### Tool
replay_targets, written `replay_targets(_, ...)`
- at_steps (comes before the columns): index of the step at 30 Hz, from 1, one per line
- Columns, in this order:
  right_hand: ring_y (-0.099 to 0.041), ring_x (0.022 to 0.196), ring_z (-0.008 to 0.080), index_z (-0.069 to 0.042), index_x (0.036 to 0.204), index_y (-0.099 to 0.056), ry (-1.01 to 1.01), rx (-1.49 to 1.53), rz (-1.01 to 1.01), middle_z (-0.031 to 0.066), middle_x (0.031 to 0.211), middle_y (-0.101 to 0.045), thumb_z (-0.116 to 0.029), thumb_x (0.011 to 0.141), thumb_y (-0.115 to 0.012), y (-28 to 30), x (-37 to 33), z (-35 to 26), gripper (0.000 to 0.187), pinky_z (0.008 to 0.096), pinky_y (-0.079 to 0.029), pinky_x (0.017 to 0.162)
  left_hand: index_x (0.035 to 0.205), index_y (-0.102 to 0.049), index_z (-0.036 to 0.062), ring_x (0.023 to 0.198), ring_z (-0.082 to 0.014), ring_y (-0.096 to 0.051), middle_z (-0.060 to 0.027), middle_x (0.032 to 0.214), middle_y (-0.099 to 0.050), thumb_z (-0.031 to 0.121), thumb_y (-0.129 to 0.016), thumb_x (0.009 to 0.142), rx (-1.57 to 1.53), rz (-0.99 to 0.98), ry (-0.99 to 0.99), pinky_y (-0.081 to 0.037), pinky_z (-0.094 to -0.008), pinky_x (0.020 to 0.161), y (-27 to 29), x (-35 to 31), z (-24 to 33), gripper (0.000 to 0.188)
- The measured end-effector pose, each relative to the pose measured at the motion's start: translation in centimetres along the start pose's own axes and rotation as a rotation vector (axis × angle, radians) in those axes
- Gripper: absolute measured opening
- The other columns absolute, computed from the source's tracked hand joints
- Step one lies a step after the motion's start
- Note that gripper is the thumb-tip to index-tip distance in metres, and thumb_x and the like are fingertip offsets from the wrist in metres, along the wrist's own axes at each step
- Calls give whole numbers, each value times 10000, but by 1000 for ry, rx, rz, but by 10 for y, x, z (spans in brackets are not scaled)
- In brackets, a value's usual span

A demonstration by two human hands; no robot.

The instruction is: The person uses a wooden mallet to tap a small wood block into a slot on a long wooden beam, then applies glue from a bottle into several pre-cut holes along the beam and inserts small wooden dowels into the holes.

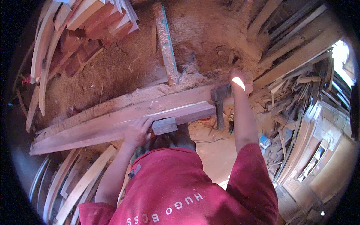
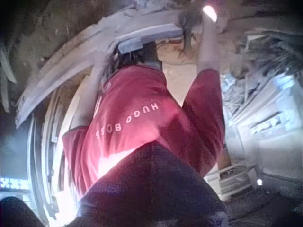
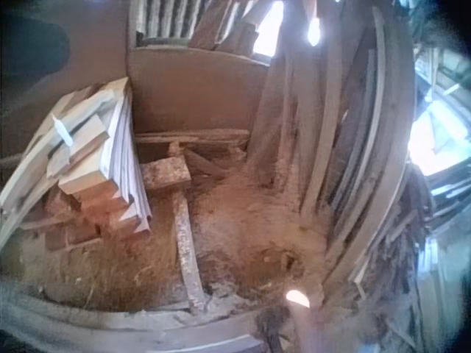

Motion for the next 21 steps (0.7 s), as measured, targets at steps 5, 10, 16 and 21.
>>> replay_targets(5,-638,1185,405,-20,1193,-680,83,-228,-190,242,1227,-673,-185,891,-639,-65,46,-9,346,490,-549,964,1187,-623,93,966,-299,-664,-108,1057,-673,177,-732,692,124,132,-41,-540,-427,823,1,-2,3,515)
replay_targets(10,-686,1092,399,-10,1088,-725,124,-66,-169,250,1126,-706,-156,906,-595,-94,59,0,267,511,-574,903,1154,-629,90,899,-305,-660,-108,964,-662,143,-717,689,128,110,-7,-537,-427,784,0,3,6,476)
replay_targets(16,-713,1015,387,-29,1027,-734,185,-31,-56,208,1108,-723,-153,916,-566,-21,10,-38,237,493,-584,873,1165,-628,119,888,-300,-656,-93,941,-654,176,-747,670,210,196,8,-536,-428,787,-9,-4,6,512)
replay_targets(21,-728,952,330,-45,965,-773,161,447,142,170,1009,-752,-174,875,-659,-3,-1,-15,195,408,-572,845,1188,-620,139,984,-294,-664,-80,1059,-674,366,-873,579,238,120,24,-543,-433,840,-3,3,9,697)
Point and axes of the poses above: each hand's wrist, its own x-axis towards the middle knuckle, its own y-axis out of the back of the hand, z = x × y, the point moved 2 cm from there along x, towards the middle knuckle
